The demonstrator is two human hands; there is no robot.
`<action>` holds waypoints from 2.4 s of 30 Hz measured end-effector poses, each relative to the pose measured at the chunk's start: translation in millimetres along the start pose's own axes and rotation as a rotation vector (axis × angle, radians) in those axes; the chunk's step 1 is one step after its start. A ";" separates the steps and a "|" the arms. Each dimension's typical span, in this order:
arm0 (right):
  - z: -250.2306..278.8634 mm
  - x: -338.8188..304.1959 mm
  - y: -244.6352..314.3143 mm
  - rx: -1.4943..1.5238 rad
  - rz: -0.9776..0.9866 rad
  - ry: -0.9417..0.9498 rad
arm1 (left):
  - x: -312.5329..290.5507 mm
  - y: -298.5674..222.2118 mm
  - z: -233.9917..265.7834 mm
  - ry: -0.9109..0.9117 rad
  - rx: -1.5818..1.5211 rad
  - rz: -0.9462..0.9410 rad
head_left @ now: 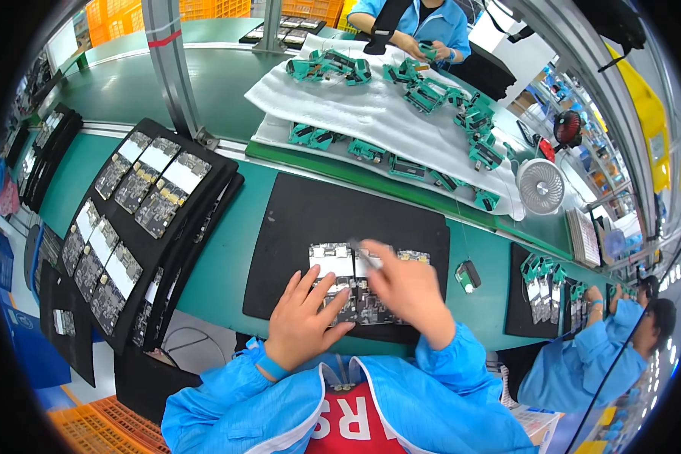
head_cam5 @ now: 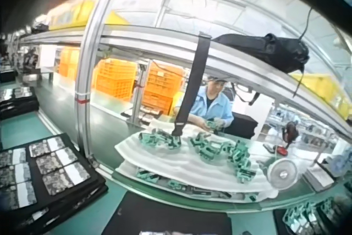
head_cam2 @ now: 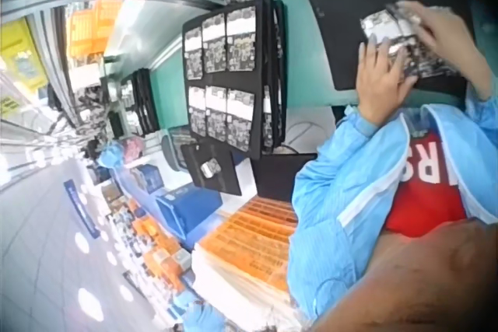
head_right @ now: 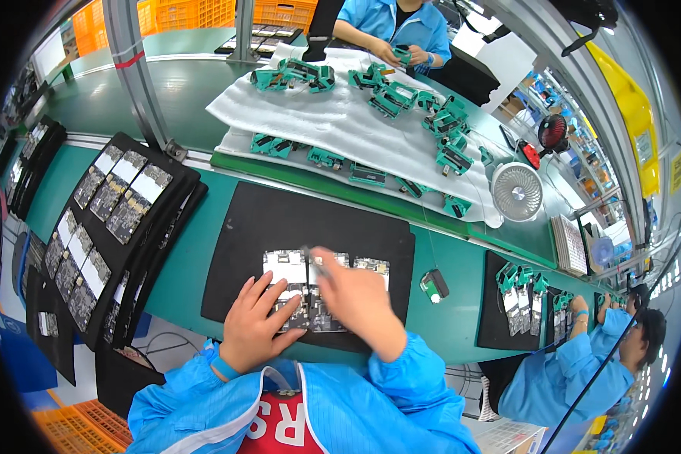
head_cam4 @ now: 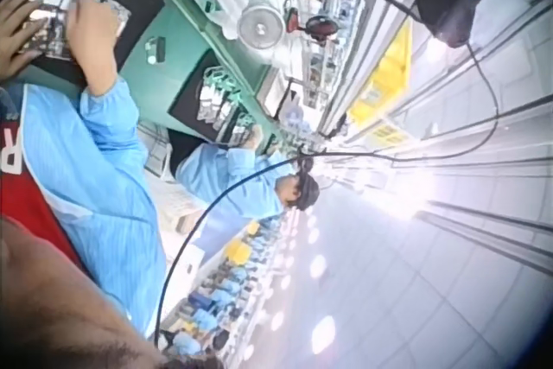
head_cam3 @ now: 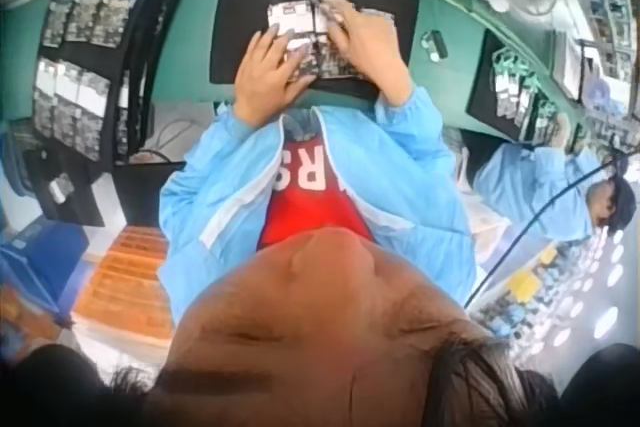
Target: Assemble electronic circuit boards into protective green plastic housings on a production line.
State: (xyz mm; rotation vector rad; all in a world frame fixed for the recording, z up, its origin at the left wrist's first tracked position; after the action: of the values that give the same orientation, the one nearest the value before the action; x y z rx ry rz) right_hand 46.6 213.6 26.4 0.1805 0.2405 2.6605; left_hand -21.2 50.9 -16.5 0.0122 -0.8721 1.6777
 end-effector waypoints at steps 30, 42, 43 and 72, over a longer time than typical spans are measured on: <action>92.1 347.3 -205.9 -0.366 0.072 -0.248 | 2.6 4.8 -1.9 0.118 0.017 0.102; 77.7 345.8 -194.0 -0.318 0.160 -0.280 | -0.2 1.5 -0.4 0.203 0.015 0.164; 82.1 342.8 -188.2 -0.346 0.166 -0.295 | -1.1 0.1 -0.3 0.183 0.015 0.165; 53.1 157.6 21.8 0.350 0.698 0.048 | 11.2 8.0 37.2 -0.247 -0.307 0.087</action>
State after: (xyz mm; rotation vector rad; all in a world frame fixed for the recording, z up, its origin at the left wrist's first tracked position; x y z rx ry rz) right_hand -93.6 273.6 96.2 0.3673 0.7848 3.2892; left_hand -47.5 39.7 10.9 -0.0286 -1.3271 1.6283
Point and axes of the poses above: each hand's wrist, its own x-axis towards the middle knuckle, its own z-axis out of the back of the hand, y = z × x, the point moved 6 cm from there along x, towards the middle knuckle, and after that the axes turned 6 degrees about -x, right-handed, at the moved point
